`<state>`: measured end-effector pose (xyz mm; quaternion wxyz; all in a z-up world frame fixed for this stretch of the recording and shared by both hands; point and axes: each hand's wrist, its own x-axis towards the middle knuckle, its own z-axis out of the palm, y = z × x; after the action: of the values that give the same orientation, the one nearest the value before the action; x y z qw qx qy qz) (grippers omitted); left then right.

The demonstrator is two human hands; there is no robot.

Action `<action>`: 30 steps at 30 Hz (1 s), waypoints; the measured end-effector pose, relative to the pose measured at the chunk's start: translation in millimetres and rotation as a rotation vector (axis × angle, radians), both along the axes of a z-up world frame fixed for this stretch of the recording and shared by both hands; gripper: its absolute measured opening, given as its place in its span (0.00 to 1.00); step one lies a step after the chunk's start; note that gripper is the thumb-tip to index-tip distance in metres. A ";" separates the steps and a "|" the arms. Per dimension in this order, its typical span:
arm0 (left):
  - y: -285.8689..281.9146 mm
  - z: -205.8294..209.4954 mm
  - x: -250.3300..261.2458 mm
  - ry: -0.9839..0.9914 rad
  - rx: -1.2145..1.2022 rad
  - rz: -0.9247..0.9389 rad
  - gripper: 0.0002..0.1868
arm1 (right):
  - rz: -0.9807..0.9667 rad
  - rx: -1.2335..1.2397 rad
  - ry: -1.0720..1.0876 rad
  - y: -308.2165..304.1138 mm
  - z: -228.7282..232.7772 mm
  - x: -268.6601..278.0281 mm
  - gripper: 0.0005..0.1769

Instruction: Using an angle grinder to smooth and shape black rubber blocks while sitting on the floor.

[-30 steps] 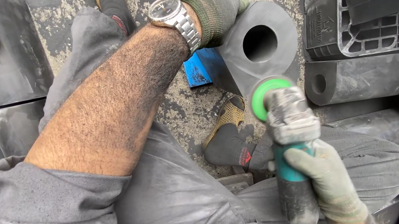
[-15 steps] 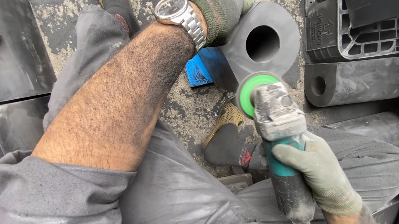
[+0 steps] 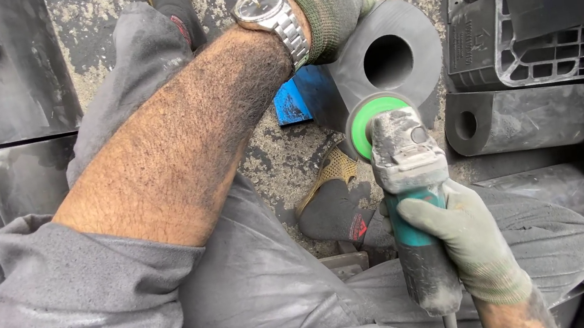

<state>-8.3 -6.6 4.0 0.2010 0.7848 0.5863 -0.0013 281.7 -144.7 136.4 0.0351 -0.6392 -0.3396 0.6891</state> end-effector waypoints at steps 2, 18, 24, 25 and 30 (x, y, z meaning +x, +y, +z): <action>4.4 -6.5 2.4 0.003 -0.017 -0.006 0.22 | 0.017 -0.001 -0.004 0.0 5.9 0.5 0.19; 2.6 3.7 6.4 -0.032 -0.078 0.051 0.19 | 0.009 0.003 -0.039 4.4 14.0 -4.3 0.21; -0.4 -4.1 5.5 0.012 0.024 0.016 0.21 | -0.075 0.013 -0.045 8.1 8.8 2.2 0.20; -0.2 -3.9 5.7 -0.002 0.049 0.009 0.22 | -0.022 0.033 -0.024 10.3 1.0 6.1 0.20; 3.6 1.2 11.0 0.093 -0.031 0.006 0.20 | 0.003 0.000 -0.018 17.5 5.3 -16.1 0.20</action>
<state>2.7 -3.0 5.2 0.1855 0.7788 0.5974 -0.0461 265.6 -127.2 141.7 0.0310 -0.6450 -0.3406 0.6834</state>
